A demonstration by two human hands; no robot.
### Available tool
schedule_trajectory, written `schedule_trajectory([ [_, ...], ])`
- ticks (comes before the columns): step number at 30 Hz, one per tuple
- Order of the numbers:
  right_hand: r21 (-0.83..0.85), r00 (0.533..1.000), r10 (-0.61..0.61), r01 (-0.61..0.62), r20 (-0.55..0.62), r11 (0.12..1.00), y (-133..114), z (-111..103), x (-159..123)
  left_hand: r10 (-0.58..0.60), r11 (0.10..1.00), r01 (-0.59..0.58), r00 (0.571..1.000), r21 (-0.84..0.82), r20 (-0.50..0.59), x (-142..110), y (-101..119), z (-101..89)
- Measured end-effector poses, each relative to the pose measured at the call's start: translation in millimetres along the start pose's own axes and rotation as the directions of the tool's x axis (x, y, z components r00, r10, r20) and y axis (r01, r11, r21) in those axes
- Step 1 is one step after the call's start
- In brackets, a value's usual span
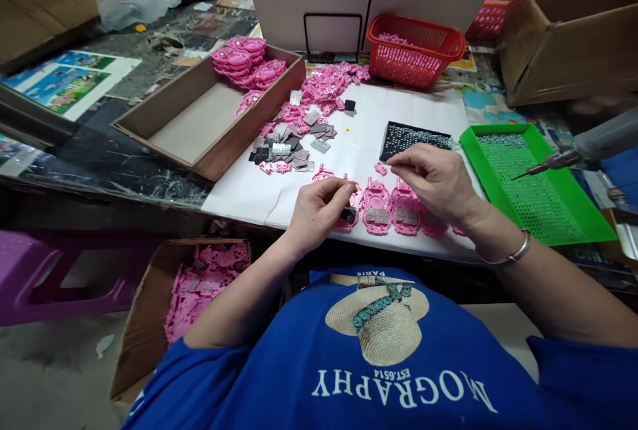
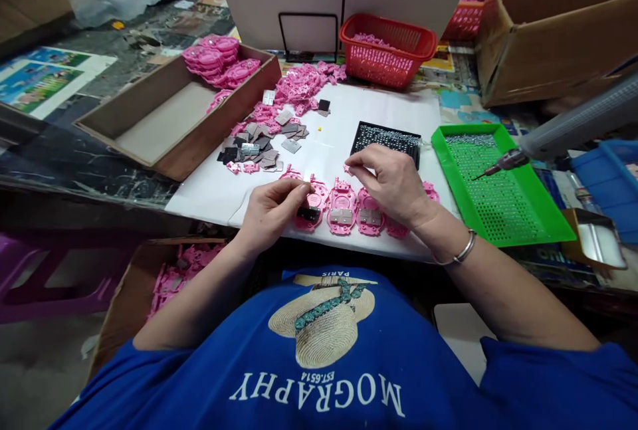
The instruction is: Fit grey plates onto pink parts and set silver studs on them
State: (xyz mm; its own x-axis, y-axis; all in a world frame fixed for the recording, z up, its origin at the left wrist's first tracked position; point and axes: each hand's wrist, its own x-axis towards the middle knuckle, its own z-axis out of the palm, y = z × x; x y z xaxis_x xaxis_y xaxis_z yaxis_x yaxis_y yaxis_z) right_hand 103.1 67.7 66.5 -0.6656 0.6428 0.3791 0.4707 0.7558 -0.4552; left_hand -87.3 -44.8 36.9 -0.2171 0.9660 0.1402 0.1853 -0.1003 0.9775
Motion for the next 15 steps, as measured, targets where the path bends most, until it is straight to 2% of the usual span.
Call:
schedule_trajectory([
  [3, -0.203, 0.994, 0.045, -0.023, 0.103, 0.979, 9.3, -4.5, 3.9, 0.035, 0.998, -0.035, 0.999, 0.05, -0.002, 0.4, -0.9, 0.0],
  [8, -0.546, 0.949, 0.211, -0.052, 0.233, 0.836, 9.4, 9.5, 16.2, 0.092, 0.99, -0.093, 0.996, 0.105, 0.014, 2.7, -3.5, 5.0],
  [11, -0.615, 0.916, 0.268, -0.031, 0.297, 0.788, 7.1, 20.8, 25.2, 0.109, 0.986, -0.109, 0.994, 0.127, 0.011, 4.2, -5.6, 6.6],
  [15, -0.597, 0.934, 0.236, -0.031, 0.269, 0.802, 8.8, 24.4, 27.8, 0.091, 0.991, -0.087, 0.995, 0.102, -0.031, 6.7, -8.9, 5.0],
])
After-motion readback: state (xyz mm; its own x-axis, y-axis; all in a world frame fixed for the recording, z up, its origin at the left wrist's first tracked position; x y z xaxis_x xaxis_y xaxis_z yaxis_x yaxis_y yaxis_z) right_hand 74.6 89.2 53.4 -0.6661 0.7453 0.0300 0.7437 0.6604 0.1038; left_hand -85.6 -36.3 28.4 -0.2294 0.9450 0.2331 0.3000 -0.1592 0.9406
